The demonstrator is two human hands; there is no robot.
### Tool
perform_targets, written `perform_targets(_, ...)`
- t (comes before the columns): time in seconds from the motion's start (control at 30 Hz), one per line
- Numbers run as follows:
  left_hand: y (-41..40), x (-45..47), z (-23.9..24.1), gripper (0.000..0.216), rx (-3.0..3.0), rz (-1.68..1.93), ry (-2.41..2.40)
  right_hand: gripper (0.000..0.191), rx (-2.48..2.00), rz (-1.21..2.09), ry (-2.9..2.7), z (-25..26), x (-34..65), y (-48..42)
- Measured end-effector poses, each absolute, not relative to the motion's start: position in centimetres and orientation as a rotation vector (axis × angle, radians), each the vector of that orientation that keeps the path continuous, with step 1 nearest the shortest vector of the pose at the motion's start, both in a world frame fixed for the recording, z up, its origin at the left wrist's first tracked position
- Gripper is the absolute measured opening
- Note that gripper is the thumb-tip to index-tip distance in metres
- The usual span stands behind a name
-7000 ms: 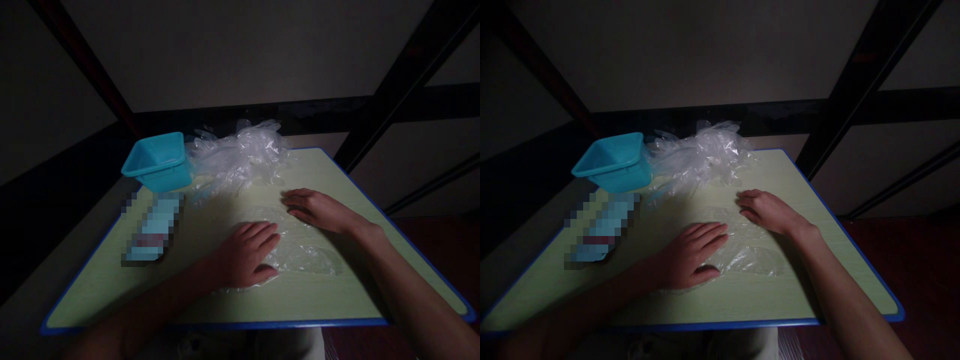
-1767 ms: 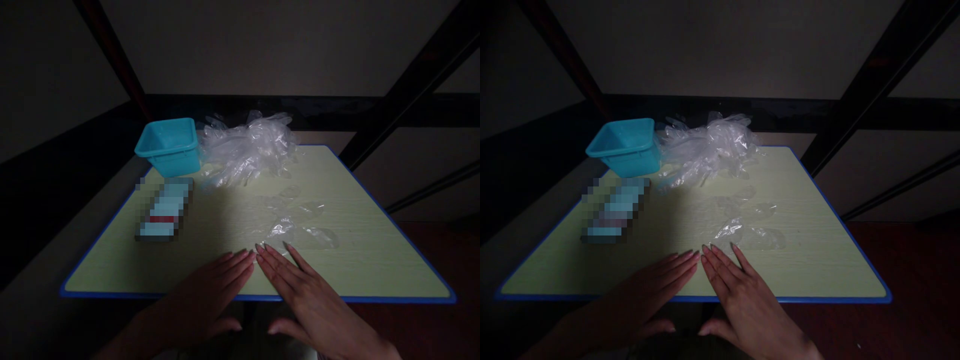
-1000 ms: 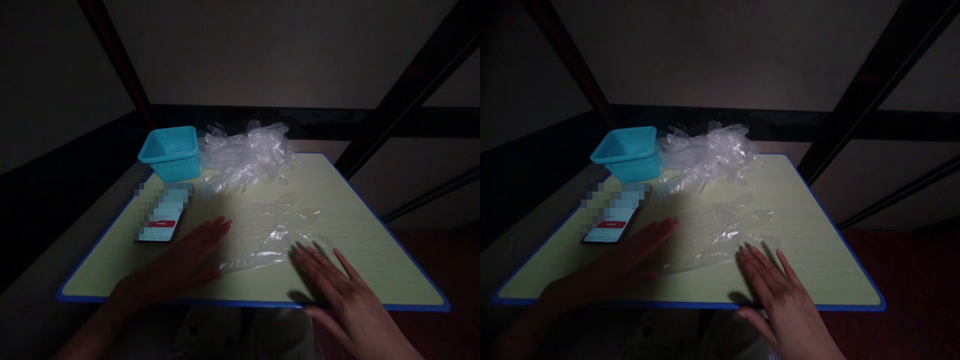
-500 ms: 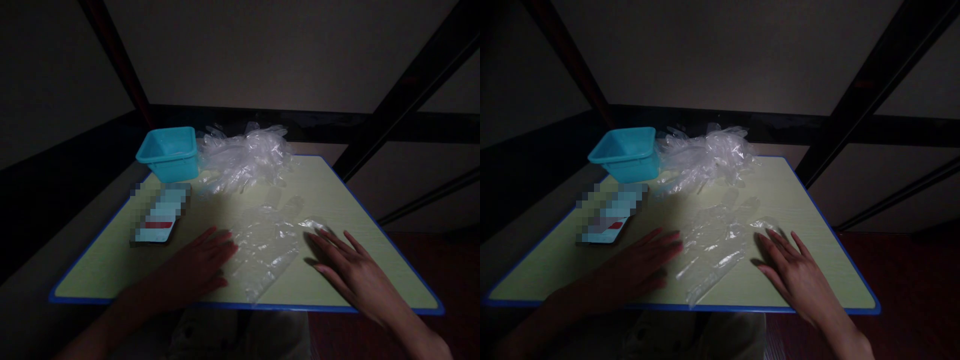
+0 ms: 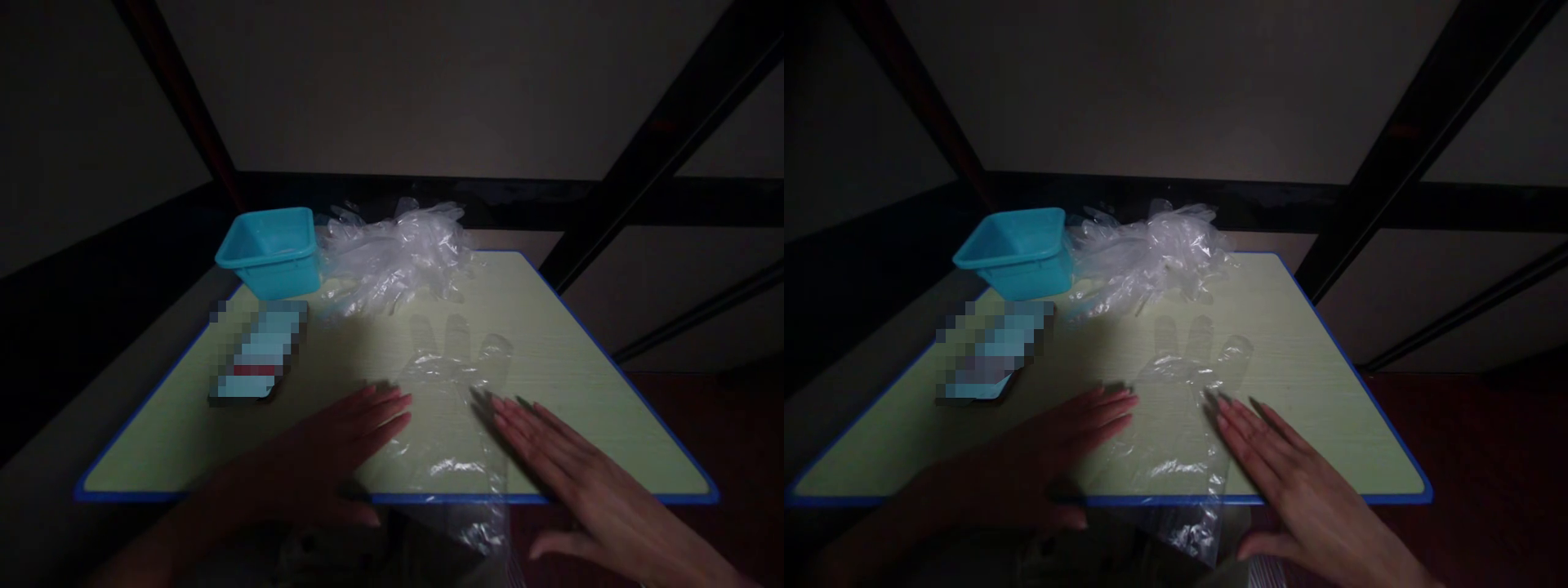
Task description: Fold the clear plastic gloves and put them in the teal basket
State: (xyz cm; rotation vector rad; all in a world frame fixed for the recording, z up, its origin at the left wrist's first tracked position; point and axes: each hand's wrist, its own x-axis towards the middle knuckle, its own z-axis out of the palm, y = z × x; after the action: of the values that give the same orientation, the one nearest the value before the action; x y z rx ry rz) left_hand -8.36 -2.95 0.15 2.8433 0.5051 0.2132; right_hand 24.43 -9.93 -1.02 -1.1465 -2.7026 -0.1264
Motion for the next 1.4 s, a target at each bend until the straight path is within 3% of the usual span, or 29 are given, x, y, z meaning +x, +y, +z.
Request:
perform_targets(0.07, -2.1, -8.0, -0.2, 0.090, 2.811, 0.121, 0.500, 0.097, -1.153, -0.205, -2.725, -1.4, 23.5, -10.7)
perform_targets(0.17, -1.8, -6.9, -0.4, 0.097, 2.774, 0.038, 0.485, 0.078, -1.165, -0.332, -2.729, -2.3, 22.3, -11.3)
perform_targets(0.33, -3.2, -5.7, -0.6, 0.096, 2.777, -0.003, 0.502, 0.059, -1.097, -0.364, -2.698, -3.0, 20.8, -11.4)
perform_targets(0.7, -3.8, -5.8, -1.0, 0.081, 2.803, 0.120, 0.525, 0.055, -1.065, -0.110, -2.593, -2.8, 20.4, -10.9)
perform_targets(0.97, -2.7, -5.3, -2.1, 0.043, 2.929, 0.431, 0.706, 0.053, -1.068, -0.043, -2.588, -1.9, 20.8, -10.8)
perform_targets(1.13, -2.2, -4.7, -2.6, 0.025, 3.078, 0.652, 0.654, 0.056, -1.013, -0.054, -2.579, -2.0, 21.2, -10.9)
perform_targets(1.4, -2.4, -4.7, -3.1, 0.022, 3.152, 0.736, 0.657, 0.055, -1.089, -0.271, -2.454, -2.3, 21.7, -11.3)
